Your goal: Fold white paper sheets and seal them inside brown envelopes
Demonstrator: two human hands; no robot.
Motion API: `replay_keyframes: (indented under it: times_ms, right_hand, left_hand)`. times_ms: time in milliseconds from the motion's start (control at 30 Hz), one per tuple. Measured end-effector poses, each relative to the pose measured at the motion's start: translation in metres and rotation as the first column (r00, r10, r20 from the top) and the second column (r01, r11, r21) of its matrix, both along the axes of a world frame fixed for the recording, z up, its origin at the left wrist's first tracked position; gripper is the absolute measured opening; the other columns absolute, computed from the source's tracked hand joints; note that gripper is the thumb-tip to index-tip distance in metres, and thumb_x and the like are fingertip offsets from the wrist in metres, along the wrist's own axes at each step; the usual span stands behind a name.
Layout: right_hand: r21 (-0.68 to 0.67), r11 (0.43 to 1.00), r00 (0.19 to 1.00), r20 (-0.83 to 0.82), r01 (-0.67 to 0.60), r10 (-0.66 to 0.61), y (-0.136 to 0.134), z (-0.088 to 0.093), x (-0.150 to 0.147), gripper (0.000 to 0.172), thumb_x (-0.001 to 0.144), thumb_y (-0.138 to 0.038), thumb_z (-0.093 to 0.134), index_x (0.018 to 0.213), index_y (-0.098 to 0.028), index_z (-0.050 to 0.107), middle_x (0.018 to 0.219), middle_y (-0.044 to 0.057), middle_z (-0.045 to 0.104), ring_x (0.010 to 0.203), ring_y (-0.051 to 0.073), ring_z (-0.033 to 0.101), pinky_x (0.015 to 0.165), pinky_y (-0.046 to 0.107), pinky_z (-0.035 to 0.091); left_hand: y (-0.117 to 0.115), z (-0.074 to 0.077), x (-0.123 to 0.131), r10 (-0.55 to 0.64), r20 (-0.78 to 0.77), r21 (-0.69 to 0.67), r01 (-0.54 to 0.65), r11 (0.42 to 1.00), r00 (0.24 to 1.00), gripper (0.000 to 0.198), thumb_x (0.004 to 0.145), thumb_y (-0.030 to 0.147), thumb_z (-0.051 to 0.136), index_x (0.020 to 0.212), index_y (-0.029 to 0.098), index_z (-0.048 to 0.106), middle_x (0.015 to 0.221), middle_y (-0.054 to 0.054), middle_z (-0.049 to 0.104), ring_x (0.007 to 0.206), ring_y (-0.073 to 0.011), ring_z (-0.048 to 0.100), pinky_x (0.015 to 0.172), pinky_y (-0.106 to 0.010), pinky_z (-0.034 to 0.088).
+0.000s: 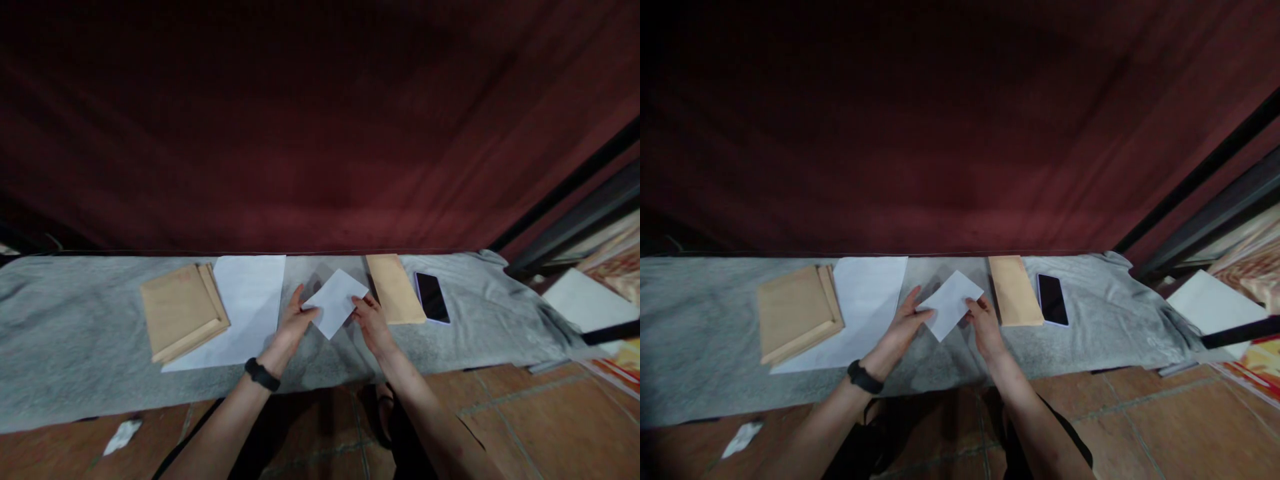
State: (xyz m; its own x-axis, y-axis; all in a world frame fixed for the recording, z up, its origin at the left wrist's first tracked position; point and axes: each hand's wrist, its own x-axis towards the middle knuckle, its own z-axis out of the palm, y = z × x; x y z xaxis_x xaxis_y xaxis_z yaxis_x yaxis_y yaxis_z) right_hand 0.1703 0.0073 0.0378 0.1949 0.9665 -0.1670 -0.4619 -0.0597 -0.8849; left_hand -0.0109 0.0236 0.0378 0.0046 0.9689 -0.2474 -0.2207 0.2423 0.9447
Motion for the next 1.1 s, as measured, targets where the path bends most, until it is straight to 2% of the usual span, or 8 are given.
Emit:
replay_keyframes:
  times_ms: [67,167,267,400,600,667,800,1100]
  right_hand:
    - [-0.033,0.999,0.978,0.206,-0.001,0.008,0.004,-0.004,0.009,0.037,0.074,-0.046,0.072,0.101,-0.021,0.067,0.091,0.002,0.074,0.075,0.017,0.068,0.066,0.029,0.055]
    - [-0.1,0.995,0.834,0.547,-0.016,0.068,0.01,-0.011,0.02,0.034,0.079,-0.048,0.061,0.097,-0.02,0.066,0.08,0.001,0.071,0.063,0.016,0.064,0.058,0.028,0.052]
    - [-0.134,0.99,0.711,0.693,-0.033,0.118,0.013,-0.018,0.026,0.02,0.078,-0.039,0.062,0.085,-0.021,0.067,0.072,-0.001,0.068,0.064,0.017,0.063,0.059,0.028,0.049]
    - [-0.171,0.984,0.52,0.837,-0.041,0.167,0.01,-0.021,0.026,0.005,0.078,-0.024,0.063,0.08,-0.023,0.067,0.082,0.001,0.072,0.085,0.02,0.067,0.075,0.028,0.048]
    - [-0.251,0.967,0.278,0.927,-0.041,0.252,0.004,-0.017,0.021,0.011,0.085,-0.022,0.06,0.091,-0.022,0.069,0.09,0.005,0.074,0.091,0.021,0.069,0.077,0.026,0.045]
    - [-0.287,0.957,0.163,0.943,-0.049,0.291,0.004,-0.013,0.021,0.013,0.088,-0.023,0.058,0.095,-0.022,0.069,0.091,0.005,0.075,0.091,0.021,0.07,0.075,0.026,0.044]
    - [-0.341,0.938,-0.033,0.94,-0.07,0.339,0.003,-0.006,0.019,0.017,0.093,-0.028,0.054,0.099,-0.021,0.068,0.092,0.005,0.076,0.09,0.02,0.071,0.072,0.024,0.044]
    - [-0.322,0.944,-0.092,0.944,-0.065,0.316,-0.001,-0.006,0.02,0.016,0.094,-0.031,0.055,0.1,-0.022,0.066,0.092,0.005,0.075,0.09,0.02,0.071,0.075,0.026,0.046]
  left_hand:
    - [0.011,0.0,-0.011,-0.022,-0.187,0.105,0.042,0.994,0.982,0.094,0.068,0.006,0.069,0.153,0.022,0.032,0.088,0.001,0.068,0.075,-0.0162,0.065,0.071,-0.027,0.051]
    - [0.022,-0.003,-0.023,0.016,-0.448,0.226,0.096,0.969,0.894,0.09,0.067,0.002,0.064,0.151,0.023,0.038,0.093,-0.001,0.067,0.084,-0.0187,0.066,0.081,-0.032,0.052]
    - [0.027,-0.009,-0.027,0.074,-0.596,0.303,0.138,0.943,0.8,0.088,0.068,0.001,0.062,0.15,0.023,0.04,0.102,-0.003,0.066,0.096,-0.0209,0.065,0.092,-0.037,0.052]
    - [0.029,-0.015,-0.026,0.124,-0.743,0.345,0.217,0.913,0.657,0.085,0.072,0.001,0.058,0.151,0.021,0.037,0.118,-0.008,0.061,0.11,-0.0236,0.061,0.099,-0.039,0.05]
    - [0.02,-0.014,-0.018,0.212,-0.887,0.353,0.309,0.883,0.409,0.065,0.081,0.004,0.054,0.145,0.016,0.046,0.144,-0.016,0.046,0.131,-0.0292,0.051,0.11,-0.044,0.043]
    - [0.009,-0.013,-0.008,0.255,-0.917,0.365,0.387,0.847,0.308,0.053,0.088,0.011,0.052,0.141,0.014,0.05,0.152,-0.018,0.04,0.139,-0.0331,0.042,0.114,-0.05,0.038]
    - [-0.019,-0.019,0.018,0.181,-0.958,0.282,0.607,0.743,0.223,0.048,0.097,0.031,0.05,0.142,0.013,0.05,0.157,-0.017,0.037,0.146,-0.0327,0.032,0.118,-0.051,0.032]
    - [-0.042,-0.033,0.027,0.158,-0.983,0.176,0.711,0.681,0.092,0.058,0.099,0.052,0.042,0.15,0.025,0.04,0.161,-0.009,0.032,0.15,-0.029,0.023,0.122,-0.052,0.018]
